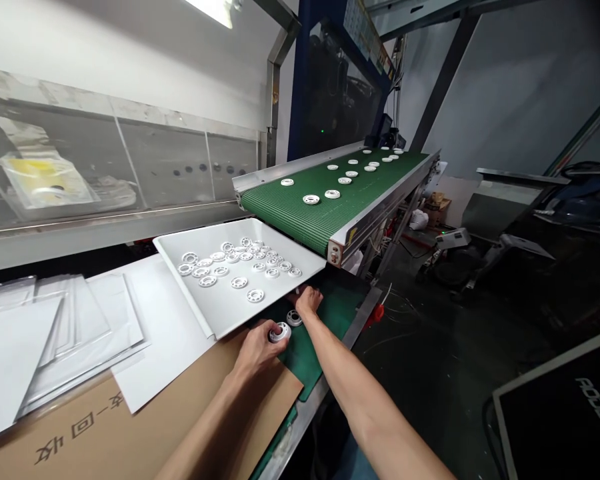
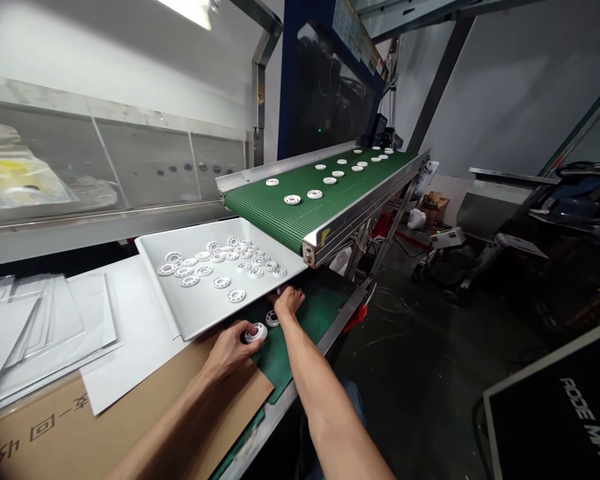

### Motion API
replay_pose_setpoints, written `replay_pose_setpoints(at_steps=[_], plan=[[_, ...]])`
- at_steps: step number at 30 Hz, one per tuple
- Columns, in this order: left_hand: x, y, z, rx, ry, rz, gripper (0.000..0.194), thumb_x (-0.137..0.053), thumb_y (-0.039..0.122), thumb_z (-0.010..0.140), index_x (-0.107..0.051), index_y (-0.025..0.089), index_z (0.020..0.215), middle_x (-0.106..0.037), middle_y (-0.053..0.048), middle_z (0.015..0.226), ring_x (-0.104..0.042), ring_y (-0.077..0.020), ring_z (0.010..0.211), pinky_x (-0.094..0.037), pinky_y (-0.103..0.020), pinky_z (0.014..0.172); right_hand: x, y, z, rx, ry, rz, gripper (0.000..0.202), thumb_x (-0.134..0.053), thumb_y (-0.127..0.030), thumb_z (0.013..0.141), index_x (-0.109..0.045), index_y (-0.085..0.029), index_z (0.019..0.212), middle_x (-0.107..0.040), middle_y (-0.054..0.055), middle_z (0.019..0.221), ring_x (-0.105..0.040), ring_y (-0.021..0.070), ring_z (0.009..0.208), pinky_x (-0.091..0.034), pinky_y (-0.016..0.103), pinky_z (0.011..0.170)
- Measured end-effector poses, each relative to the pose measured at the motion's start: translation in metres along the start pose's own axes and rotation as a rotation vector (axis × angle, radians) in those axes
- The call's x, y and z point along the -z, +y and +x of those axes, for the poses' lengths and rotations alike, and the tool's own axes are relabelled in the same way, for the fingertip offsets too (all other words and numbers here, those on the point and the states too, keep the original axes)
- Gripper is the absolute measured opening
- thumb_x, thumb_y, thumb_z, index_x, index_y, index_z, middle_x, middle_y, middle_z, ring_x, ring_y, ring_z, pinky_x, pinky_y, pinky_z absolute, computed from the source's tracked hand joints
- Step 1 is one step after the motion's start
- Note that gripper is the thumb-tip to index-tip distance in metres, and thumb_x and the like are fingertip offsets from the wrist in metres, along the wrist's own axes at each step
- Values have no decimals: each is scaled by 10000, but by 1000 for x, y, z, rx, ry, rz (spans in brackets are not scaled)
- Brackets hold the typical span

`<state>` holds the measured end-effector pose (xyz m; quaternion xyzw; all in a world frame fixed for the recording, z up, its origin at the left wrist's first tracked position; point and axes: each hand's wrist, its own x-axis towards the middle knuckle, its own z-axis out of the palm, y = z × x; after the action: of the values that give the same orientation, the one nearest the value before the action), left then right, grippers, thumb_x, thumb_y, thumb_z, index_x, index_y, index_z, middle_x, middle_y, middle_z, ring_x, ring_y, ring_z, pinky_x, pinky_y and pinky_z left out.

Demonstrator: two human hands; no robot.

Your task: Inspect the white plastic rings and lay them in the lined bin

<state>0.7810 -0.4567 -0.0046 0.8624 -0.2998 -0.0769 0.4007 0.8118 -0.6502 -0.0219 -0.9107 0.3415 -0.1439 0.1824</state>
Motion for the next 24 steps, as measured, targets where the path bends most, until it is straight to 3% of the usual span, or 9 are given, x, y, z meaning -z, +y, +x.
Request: replay_pose_setpoints(at_steps=[9,15,24], plan=[[3,0,1,0,-21,-13,156,-681,344,773,-678,203,838,-703,0,792,-606,-180,680,-420,-270,638,-3,4,-5,40,1,2,300,-700,-416,998,-716,-168,1168,-694,104,1325,-613,305,1307,-463,578,1136],[4,1,-1,-4,-21,1,143,-687,331,766,-679,206,835,-718,-1,815,-619,-180,696,-427,-272,654,-8,-11,1,64,-40,22,323,-692,-399,1008,-688,-166,1232,-689,107,1316,-663,290,1218,-536,547,1061],[-5,-8,-2,-18,13,-25,171,-661,374,769,-650,217,835,-700,1,825,-589,-175,677,-412,-282,655,30,50,-13,312,-57,57,296,-692,-414,1004,-691,-168,1170,-722,81,1181,-699,251,1090,-577,480,976]])
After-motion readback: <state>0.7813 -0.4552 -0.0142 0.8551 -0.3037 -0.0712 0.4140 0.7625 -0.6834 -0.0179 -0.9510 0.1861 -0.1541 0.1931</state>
